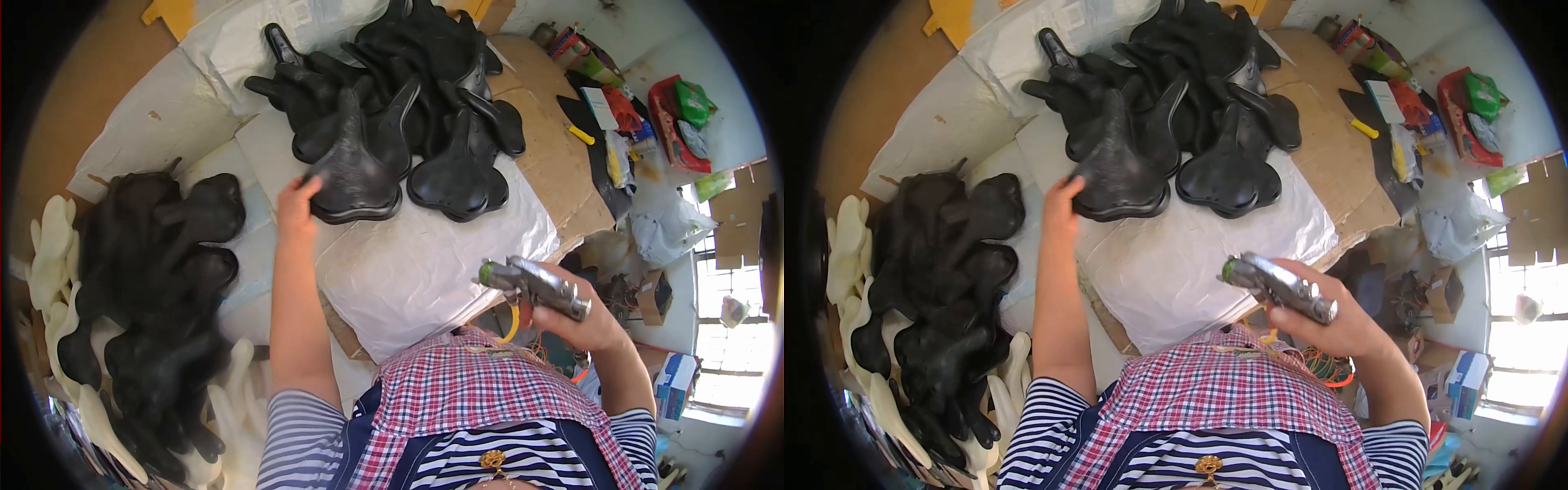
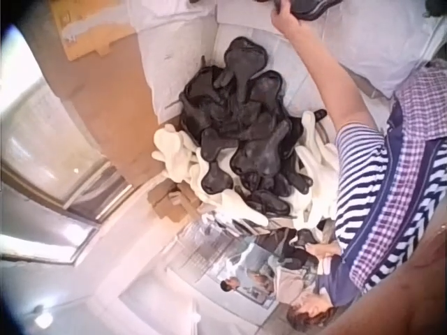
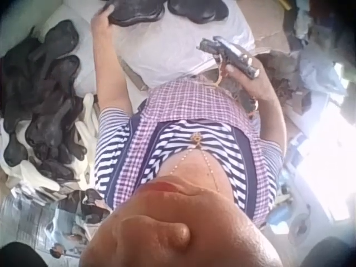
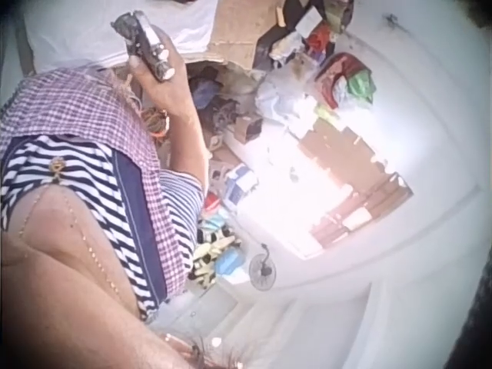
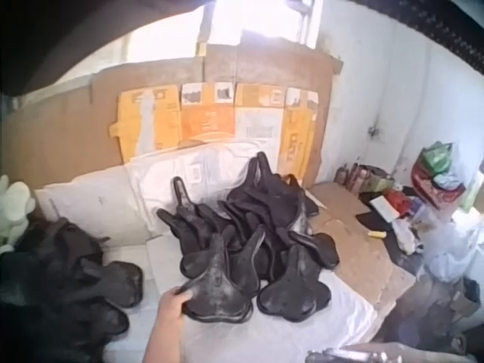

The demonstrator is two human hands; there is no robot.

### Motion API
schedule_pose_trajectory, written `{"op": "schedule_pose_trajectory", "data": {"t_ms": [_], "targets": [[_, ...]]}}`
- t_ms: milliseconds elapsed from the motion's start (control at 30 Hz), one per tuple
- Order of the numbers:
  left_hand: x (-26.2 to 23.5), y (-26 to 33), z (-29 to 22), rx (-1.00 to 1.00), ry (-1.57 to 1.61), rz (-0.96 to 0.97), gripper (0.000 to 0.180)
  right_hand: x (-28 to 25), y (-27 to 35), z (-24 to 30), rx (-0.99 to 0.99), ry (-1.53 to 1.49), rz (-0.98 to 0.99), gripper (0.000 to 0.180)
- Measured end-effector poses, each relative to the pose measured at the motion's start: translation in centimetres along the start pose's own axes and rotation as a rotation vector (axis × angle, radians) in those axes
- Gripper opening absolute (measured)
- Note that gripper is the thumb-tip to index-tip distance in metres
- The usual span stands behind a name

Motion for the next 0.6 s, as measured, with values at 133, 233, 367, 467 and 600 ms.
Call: {"op": "schedule_pose_trajectory", "data": {"t_ms": [133,233,367,467,600], "targets": [[-3.8,1.3,-9.9,0.189,0.27,0.003,0.028,-2.8,-1.2,3.6,-0.143,-0.119,-0.267,0.042],[-9.6,1.4,-11.6,0.196,0.434,-0.168,0.032,-4.6,-0.9,4.7,-0.191,-0.145,-0.406,0.043],[-10.1,-1.4,-6.3,-0.009,0.576,-0.014,0.036,-2.3,-0.9,2.4,-0.134,-0.209,-0.16,0.047],[-4.4,-2.7,0.4,-0.086,0.421,0.064,0.033,-1.3,-0.5,-0.5,0.006,-0.062,-0.12,0.063],[-2.1,-1.0,4.5,-0.151,-0.212,-0.049,0.035,-1.5,-0.8,0.5,-0.115,-0.104,-0.101,0.055]]}}
Point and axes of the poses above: each hand's wrist, its own y-axis away from the middle knuckle, its own x-axis out of the palm, z = x × y, the point moved 10 cm from there along -y, towards the middle knuckle, and after that the axes turned 7 degrees about -z, right-handed, at the moved point
